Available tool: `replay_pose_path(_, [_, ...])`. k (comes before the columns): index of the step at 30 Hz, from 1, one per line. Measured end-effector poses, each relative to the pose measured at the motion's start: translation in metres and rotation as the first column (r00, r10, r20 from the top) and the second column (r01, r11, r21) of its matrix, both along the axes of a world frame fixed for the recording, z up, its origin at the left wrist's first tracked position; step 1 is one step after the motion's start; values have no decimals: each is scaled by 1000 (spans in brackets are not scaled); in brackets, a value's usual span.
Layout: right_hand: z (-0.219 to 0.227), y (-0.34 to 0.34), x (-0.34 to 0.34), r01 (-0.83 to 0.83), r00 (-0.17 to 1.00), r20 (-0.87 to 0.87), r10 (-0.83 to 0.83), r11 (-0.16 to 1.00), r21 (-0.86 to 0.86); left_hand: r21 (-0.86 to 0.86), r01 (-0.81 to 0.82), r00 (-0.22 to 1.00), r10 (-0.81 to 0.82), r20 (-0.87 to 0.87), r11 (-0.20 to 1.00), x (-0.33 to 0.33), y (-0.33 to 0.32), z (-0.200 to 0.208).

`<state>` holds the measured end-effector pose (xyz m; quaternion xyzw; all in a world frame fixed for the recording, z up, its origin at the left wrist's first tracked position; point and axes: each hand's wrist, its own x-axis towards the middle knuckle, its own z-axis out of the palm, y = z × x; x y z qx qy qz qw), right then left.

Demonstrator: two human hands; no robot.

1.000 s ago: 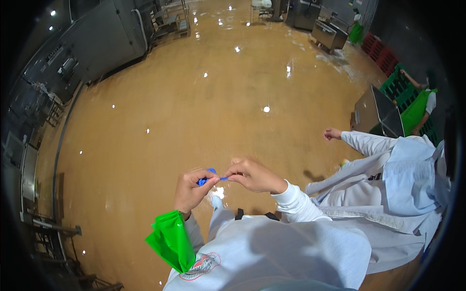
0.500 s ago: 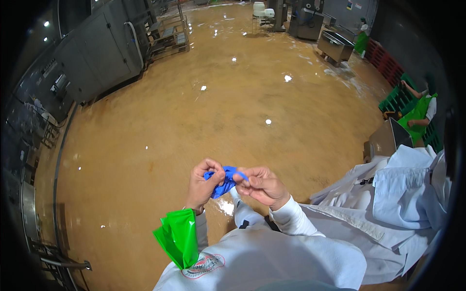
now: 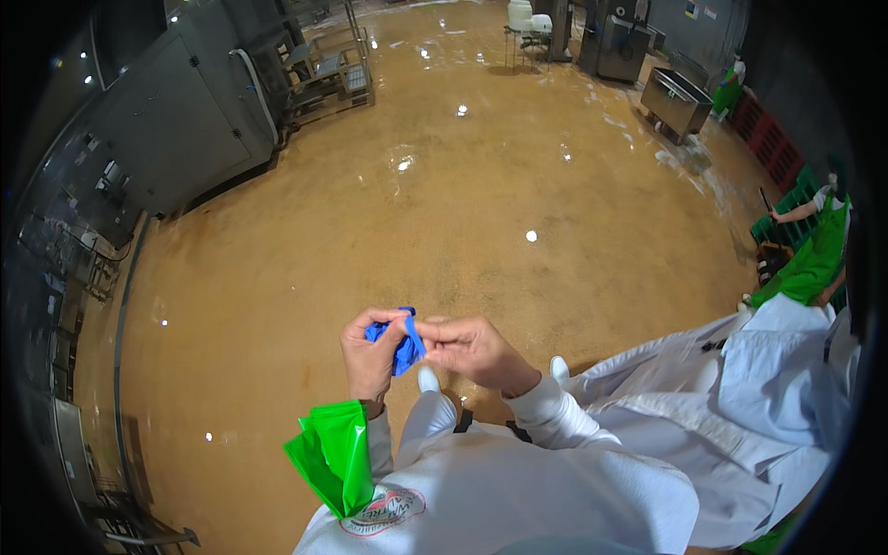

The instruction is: The person folds a green plastic bag, writes on it with a marker, and seals it with clear tape. They then put on blue gloves and walk through a cleanroom area.

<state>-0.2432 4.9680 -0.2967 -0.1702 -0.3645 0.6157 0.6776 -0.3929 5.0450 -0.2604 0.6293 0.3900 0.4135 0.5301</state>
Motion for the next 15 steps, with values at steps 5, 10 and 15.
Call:
replay_pose_path(5, [15,60,40,345,831,393,-394,919,193,-41,112,993,-113,-34,993,30,50,18])
replay_pose_path(10, [0,107,49,498,285,703,-652,727,472,-66,120,979,-129,-156,991,59,103,19])
replay_pose_path(15, [-5,139,64,518,535,596,-599,789,329,74,164,936,-131,-326,984,78,138,14])
